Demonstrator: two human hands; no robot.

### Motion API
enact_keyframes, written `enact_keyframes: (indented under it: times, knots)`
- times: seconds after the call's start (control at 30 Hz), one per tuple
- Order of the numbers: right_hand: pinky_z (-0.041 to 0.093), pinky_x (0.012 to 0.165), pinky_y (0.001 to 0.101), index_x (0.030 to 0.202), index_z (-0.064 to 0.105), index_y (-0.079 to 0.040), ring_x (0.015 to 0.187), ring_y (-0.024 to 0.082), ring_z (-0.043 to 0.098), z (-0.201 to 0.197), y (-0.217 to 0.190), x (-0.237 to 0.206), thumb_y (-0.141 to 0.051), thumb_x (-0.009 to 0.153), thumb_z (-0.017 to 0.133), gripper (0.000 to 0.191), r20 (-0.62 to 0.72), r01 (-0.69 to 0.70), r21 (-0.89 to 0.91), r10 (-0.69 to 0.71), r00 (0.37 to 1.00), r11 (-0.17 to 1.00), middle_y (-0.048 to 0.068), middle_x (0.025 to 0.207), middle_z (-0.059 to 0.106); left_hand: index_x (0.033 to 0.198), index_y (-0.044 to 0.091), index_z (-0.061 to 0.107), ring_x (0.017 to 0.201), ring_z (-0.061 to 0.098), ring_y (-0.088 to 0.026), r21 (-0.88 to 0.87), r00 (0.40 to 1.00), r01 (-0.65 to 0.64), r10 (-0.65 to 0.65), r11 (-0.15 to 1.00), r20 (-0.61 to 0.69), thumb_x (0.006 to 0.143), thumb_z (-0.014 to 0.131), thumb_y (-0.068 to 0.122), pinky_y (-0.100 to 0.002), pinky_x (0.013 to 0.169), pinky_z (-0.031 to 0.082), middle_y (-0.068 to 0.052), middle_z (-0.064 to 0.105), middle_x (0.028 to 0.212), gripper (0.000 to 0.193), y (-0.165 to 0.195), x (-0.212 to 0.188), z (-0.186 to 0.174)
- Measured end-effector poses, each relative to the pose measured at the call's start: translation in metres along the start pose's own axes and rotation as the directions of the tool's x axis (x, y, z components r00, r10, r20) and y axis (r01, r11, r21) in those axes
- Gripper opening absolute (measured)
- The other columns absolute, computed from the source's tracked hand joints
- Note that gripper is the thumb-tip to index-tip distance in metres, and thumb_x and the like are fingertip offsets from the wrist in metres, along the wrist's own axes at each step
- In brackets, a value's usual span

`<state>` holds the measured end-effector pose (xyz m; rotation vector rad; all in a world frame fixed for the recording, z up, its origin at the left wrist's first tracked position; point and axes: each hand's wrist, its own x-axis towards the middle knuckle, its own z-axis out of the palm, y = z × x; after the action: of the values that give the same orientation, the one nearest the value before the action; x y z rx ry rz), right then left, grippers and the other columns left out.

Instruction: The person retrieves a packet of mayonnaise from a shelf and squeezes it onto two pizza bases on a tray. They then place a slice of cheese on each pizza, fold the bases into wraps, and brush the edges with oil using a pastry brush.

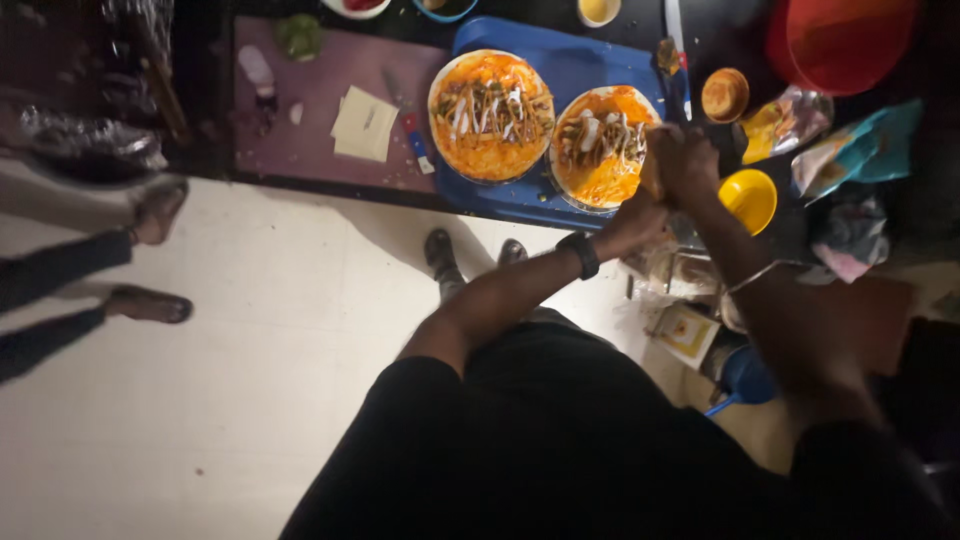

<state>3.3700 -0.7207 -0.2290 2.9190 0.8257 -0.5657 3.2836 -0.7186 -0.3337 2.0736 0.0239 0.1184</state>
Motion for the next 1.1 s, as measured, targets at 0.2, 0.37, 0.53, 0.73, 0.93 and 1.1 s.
enact_keyframes:
  times: [0.2,0.37,0.53,0.73,0.93,1.1]
  knots:
    - [0.061,0.073,0.0477,0.111,0.070,-0.015,0.098,0.035,0.071,-0.002,0.035,-0.017,-0.018,0.087,0.068,0.024,-0.165,0.404,-0.289,-0.461,0.872,0.868,0.014,0.105,0.071,0.106,0.007,0.073,0.088,0.070,-0.038,-0.039,0.989,-0.144,0.145,0.989,0.014,0.076,0.077,0.023,-0.047,0.074,0.055,-0.020,0.072,0.098,0.034,0.017,0.005,0.006]
    - [0.061,0.069,0.0460,0.118,0.068,-0.012,0.092,0.034,0.071,-0.016,0.060,-0.018,-0.017,0.099,0.063,0.021,-0.274,0.329,-0.205,-0.377,0.885,0.922,0.015,0.110,0.070,0.118,0.003,0.063,0.097,0.069,-0.036,-0.119,0.978,-0.067,0.088,0.991,0.188,0.092,0.076,0.027,-0.044,0.084,0.059,-0.021,0.068,0.109,0.037,0.026,0.013,0.011]
    - [0.062,0.068,0.0448,0.109,0.069,-0.011,0.093,0.033,0.073,-0.031,0.070,-0.026,-0.015,0.091,0.062,0.019,-0.344,0.399,-0.212,-0.450,0.824,0.892,0.015,0.111,0.070,0.129,0.010,0.067,0.104,0.069,-0.032,0.116,0.944,-0.058,0.017,0.992,0.329,0.088,0.076,0.024,-0.044,0.092,0.058,-0.019,0.071,0.115,0.044,0.043,0.028,0.021]
    - [0.057,0.087,0.0495,0.114,0.071,-0.005,0.102,0.041,0.071,-0.019,0.086,-0.005,-0.045,0.112,0.061,0.042,-0.036,-0.232,0.418,0.271,0.962,0.878,0.027,0.108,0.071,0.131,0.008,0.061,0.108,0.067,-0.027,0.031,0.947,-0.104,0.089,0.994,0.309,0.090,0.073,0.025,-0.042,0.092,0.058,-0.016,0.067,0.123,0.046,0.029,0.024,0.031]
    - [0.057,0.074,0.0529,0.112,0.069,0.002,0.087,0.044,0.070,0.030,0.093,-0.024,-0.052,0.099,0.071,0.056,-0.031,-0.201,0.574,0.267,0.963,0.794,0.029,0.092,0.070,0.137,0.014,0.042,0.086,0.066,-0.021,-0.676,0.825,0.563,-0.363,0.475,0.432,0.092,0.064,0.024,-0.041,0.071,0.066,-0.009,0.060,0.107,0.052,0.027,0.000,0.025]
    - [0.053,0.066,0.0411,0.107,0.071,0.003,0.072,0.026,0.071,0.045,0.089,-0.053,-0.047,0.100,0.068,0.051,-0.038,-0.106,0.814,0.234,0.971,0.571,0.020,0.080,0.071,0.120,0.001,0.062,0.058,0.066,-0.016,-0.416,0.907,0.400,-0.286,0.817,0.309,0.100,0.065,0.034,-0.032,0.051,0.057,-0.003,0.063,0.070,0.038,0.032,-0.027,0.000]
